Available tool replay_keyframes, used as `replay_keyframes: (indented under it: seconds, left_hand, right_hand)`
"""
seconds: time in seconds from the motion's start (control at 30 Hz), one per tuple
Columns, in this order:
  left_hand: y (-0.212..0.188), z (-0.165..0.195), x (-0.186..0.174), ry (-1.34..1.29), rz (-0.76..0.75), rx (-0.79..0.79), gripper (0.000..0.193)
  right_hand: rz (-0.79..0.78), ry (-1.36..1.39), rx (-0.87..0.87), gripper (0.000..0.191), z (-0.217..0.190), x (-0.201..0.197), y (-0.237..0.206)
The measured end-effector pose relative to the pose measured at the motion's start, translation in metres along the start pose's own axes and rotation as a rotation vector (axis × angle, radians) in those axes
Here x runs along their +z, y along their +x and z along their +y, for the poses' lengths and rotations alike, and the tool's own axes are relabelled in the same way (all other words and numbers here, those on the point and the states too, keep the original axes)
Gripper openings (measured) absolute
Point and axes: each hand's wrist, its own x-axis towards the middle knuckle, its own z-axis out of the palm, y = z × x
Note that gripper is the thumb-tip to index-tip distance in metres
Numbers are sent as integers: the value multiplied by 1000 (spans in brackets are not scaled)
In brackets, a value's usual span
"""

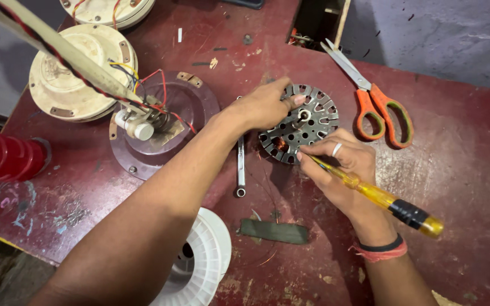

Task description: The person uses a screwdriver to adjust and tighten components on a circular metal electrical part with copper windings. They rotate the part to access different slots and continue working on the same unit throughout the clip.

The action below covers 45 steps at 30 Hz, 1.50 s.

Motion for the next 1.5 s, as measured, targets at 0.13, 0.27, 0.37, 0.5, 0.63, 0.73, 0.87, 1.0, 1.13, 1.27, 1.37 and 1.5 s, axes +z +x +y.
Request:
replay_keyframes:
  seconds: [0.13, 0.27, 0.37, 0.5, 0.63, 0.73, 0.87, 1.0, 1.13, 1.27, 1.37, 1.5]
  left_hand:
    - [1, 0, 1, 9, 7, 12, 65]
    - [0, -1, 2, -8, 11, 20, 65]
    - [1, -1, 3, 6, 21, 26, 66]
    - [2, -1, 3, 21, 13, 27, 66]
    - [2, -1, 2, 14, 23, 24, 67]
    - [1, 1, 1, 23, 19, 26, 69]
    - [-3, 4, -2, 16, 2, -1, 68]
    - [-6, 6, -3, 16, 17, 23, 67]
    - [-6, 5, -2, 26, 12, 29, 67]
    - [-6, 4, -1, 33, 17, 53, 68]
    - [-6, 1, -2, 25, -11, 43, 72]
    - [-6, -1, -1, 22, 11, 28, 71]
  right_hand:
    - [6, 15, 22, 13, 1, 0, 0]
    - [16, 32, 3, 12, 3, 4, 0]
    - [19, 28, 27, 11, 5, 5, 0]
    - [32, 18, 20, 12, 5, 5, -1]
    - [40, 21, -30, 12, 5, 7, 0]
    - [56, -6, 18, 12, 5, 7, 0]
    - [56, -10, -49, 11, 4, 8, 0]
    - [87, -51, -28, 12, 2, 9, -1]
    - [124, -46, -4, 11, -3, 13, -1]
    - [174, -78, -27, 11, -9, 17, -1]
    - [194, -94, 29, 11, -12, 15, -3]
    - [246, -129, 1, 12, -12, 17, -5]
